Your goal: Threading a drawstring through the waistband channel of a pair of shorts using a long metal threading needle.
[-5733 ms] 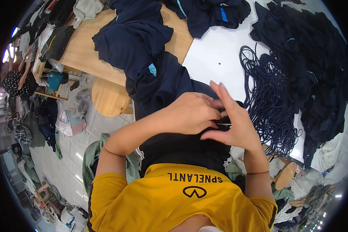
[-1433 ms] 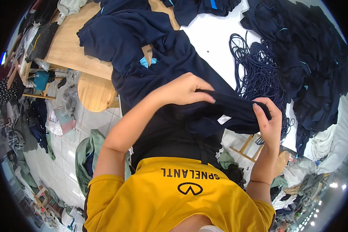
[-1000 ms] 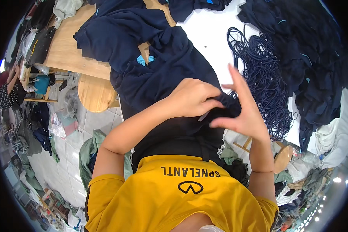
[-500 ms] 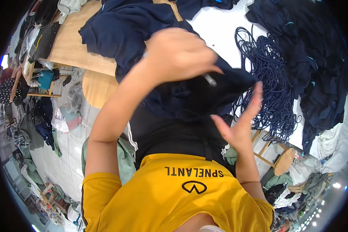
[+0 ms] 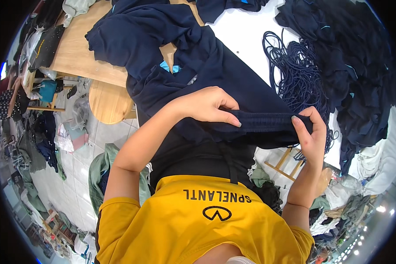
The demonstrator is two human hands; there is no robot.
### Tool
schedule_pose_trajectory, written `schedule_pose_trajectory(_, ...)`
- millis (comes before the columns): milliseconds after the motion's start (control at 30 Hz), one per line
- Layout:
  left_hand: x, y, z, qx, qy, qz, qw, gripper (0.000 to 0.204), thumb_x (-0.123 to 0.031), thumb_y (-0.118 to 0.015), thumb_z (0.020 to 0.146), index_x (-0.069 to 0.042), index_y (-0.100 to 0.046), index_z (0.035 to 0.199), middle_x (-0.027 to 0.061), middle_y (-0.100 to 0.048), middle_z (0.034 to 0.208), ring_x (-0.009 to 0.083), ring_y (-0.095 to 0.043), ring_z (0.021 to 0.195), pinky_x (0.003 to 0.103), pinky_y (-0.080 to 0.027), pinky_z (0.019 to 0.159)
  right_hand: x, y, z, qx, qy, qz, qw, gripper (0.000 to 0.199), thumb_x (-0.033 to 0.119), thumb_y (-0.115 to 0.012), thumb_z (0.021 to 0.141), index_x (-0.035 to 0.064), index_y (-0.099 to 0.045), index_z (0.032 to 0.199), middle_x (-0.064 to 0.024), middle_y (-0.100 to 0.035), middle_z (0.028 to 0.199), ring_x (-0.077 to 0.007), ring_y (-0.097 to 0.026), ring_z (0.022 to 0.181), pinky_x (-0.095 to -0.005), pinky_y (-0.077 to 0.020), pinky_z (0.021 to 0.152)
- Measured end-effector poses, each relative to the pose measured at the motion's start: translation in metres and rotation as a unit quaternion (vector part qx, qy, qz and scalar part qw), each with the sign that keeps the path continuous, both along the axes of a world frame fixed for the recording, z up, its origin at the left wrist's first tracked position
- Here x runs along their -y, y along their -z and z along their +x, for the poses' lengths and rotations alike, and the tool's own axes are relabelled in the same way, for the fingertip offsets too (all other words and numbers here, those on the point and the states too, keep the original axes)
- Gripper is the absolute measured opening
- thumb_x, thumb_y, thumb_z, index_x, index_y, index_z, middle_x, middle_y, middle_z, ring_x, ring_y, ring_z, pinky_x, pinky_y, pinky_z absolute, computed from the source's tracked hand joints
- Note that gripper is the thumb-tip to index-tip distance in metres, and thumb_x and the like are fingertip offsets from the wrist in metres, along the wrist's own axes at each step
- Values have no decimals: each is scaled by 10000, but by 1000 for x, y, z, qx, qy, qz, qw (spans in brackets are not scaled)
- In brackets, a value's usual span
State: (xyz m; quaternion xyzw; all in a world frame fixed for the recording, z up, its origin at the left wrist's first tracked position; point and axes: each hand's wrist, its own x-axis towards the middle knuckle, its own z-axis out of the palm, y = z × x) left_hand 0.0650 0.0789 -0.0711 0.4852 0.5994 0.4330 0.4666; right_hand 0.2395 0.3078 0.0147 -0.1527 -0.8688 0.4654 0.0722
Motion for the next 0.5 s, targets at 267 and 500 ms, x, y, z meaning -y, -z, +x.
schedule_pose_trajectory(267, 24, -19, 5, 114, -78, 43, 990, 254, -219, -699, 852, 30, -656, 852, 3, -550, 649, 50, -423, 598, 235, -378, 561, -4, -15, 8, -7, 28, 43, 999, 139, 74, -593, 896, 32, -479, 830, 32, -433, 668, -47, -375, 646, -202, -333, 579)
schedule_pose_trajectory(500, 19, -16, 11, -5, -76, 10, 997, 225, -224, -730, 816, -7, -685, 859, 61, -623, 673, 75, -540, 604, 232, -424, 587, -6, -5, 4, 8, -11, -68, 998, 138, 82, -584, 901, 46, -469, 835, 58, -418, 683, -44, -350, 634, -201, -319, 574)
